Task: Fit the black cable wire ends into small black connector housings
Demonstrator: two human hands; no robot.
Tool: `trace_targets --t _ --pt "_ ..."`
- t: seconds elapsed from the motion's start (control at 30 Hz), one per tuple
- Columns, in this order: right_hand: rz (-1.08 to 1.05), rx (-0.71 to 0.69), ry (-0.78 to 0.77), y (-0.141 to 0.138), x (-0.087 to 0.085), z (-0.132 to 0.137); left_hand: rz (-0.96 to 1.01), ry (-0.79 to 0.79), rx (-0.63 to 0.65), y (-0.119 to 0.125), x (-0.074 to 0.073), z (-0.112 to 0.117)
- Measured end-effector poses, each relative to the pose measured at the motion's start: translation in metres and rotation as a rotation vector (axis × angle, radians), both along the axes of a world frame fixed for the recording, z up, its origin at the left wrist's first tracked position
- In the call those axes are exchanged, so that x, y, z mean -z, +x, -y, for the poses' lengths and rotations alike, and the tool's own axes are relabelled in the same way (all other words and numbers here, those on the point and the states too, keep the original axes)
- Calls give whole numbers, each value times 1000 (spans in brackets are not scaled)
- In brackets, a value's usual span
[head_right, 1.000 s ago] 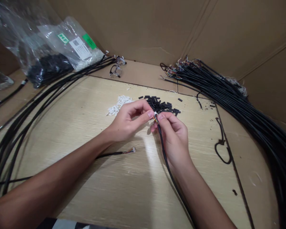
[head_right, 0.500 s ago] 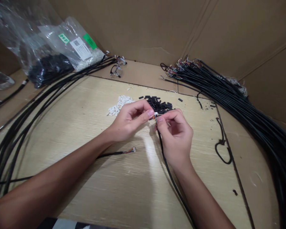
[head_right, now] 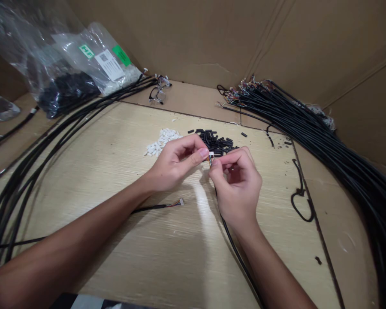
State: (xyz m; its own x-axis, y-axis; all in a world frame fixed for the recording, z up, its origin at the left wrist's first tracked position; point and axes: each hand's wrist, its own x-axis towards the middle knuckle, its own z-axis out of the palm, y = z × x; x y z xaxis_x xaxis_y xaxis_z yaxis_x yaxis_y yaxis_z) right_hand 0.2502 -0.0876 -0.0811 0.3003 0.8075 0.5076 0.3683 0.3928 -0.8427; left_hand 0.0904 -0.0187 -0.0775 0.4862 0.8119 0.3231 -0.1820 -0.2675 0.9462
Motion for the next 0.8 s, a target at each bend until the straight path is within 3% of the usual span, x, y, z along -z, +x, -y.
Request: trace_targets --t 0.17,0.4,0.8 --pt "-24 -3 -21 0 0 1 12 -7 2 0 1 0" --pt "-144 -120 -81 -1 2 2 17 -26 20 -1 0 1" --pt "-98 -63 -18 -4 2 0 8 -4 10 -1 1 1"
